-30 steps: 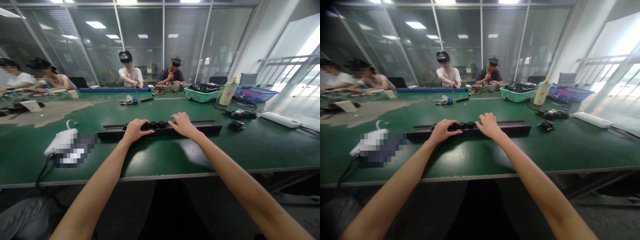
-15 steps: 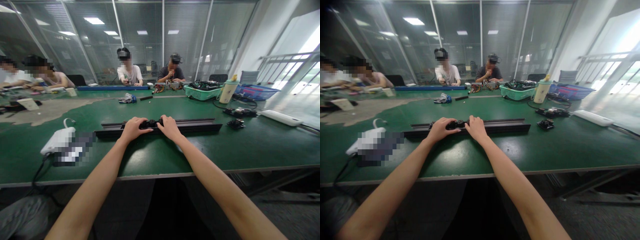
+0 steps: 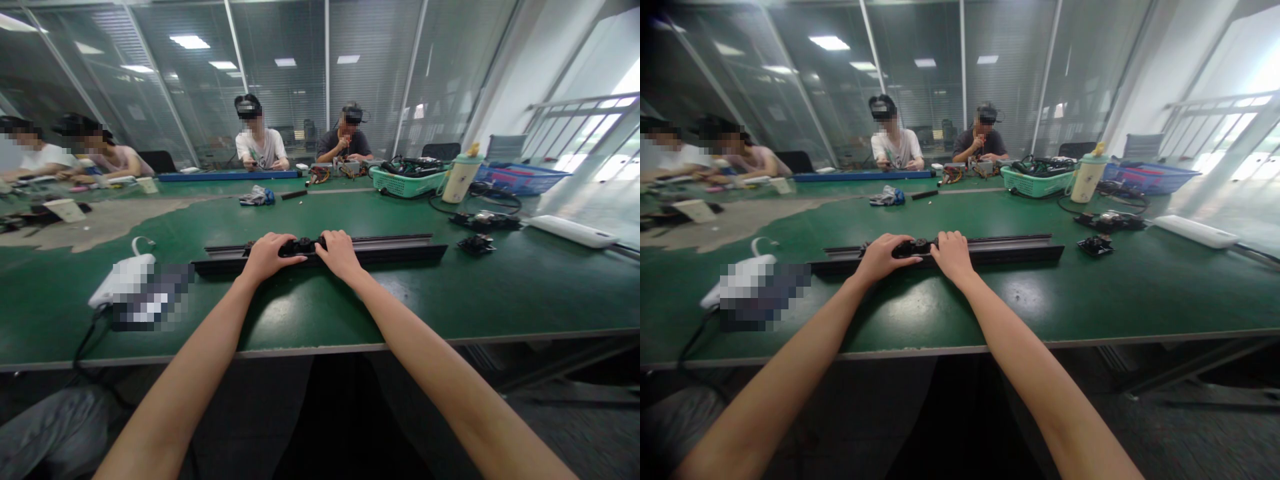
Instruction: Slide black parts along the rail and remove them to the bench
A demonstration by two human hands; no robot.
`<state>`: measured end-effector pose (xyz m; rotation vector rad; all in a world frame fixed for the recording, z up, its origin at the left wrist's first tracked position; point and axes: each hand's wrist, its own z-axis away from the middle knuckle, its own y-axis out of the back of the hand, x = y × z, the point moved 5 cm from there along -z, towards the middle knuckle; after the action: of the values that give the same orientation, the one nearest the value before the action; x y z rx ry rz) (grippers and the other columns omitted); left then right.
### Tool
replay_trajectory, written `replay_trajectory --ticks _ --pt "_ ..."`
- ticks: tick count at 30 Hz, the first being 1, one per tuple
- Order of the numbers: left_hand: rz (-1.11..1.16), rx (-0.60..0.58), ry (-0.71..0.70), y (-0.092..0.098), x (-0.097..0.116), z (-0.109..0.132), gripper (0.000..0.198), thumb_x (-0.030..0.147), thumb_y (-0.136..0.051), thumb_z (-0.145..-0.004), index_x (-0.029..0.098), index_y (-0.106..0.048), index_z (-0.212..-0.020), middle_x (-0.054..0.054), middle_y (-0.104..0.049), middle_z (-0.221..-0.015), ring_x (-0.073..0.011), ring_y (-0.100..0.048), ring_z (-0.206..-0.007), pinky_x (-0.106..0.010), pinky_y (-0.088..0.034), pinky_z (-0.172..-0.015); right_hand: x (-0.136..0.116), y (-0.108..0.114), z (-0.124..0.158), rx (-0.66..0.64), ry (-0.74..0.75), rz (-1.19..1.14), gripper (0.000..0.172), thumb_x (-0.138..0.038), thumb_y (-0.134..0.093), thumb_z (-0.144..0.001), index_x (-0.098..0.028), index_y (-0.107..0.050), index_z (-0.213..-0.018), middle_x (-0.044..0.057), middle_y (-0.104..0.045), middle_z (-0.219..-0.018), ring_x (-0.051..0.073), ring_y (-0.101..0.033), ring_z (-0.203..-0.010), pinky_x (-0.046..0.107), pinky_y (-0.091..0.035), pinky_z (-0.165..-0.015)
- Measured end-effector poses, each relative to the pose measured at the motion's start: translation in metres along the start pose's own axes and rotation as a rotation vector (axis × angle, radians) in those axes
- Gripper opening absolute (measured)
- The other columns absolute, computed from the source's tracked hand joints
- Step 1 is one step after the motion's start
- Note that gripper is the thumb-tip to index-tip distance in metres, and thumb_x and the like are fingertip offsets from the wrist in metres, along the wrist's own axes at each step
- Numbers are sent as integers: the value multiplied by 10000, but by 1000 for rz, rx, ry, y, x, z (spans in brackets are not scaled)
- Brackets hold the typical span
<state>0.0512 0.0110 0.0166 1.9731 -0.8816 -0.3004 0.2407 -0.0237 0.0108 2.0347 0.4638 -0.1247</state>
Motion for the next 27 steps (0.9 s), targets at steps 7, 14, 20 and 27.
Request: replay_trajectory --ticks 7,14,20,27 --pt "-4 9 2 0 1 0 631 726 -650 -842 216 -696 -1211 -121 -729 -1144 -305 -638 -1066 -432 -501 -980 1 -1 -1 21 -13 22 264 -313 -497 -1011 -145 -674 -1112 165 -704 -1129 306 -559 -1098 410 -412 -960" --pt "-7 12 5 1 1 1 609 706 -670 -838 221 -701 -1204 -117 -729 -1138 -303 -639 -1066 -423 -503 -975 2 -1 -1 28 -39 26 254 -291 -506 -1005 -133 -675 -1107 165 -704 -1129 295 -556 -1097 398 -403 -956" --pt "-13 15 2 1 1 1 611 712 -665 -842 222 -700 -1207 -115 -730 -1130 -302 -640 -1058 -423 -506 -963 3 1 -1 16 -53 27 261 -293 -499 -1005 -130 -673 -1112 166 -704 -1127 295 -562 -1086 394 -401 -944" --pt "-13 13 -1 0 0 1 624 718 -667 -838 220 -698 -1212 -116 -730 -1131 -304 -641 -1067 -426 -506 -971 4 2 -1 9 -72 33 257 -291 -508 -1001 -126 -671 -1111 170 -702 -1139 297 -555 -1094 387 -391 -946"
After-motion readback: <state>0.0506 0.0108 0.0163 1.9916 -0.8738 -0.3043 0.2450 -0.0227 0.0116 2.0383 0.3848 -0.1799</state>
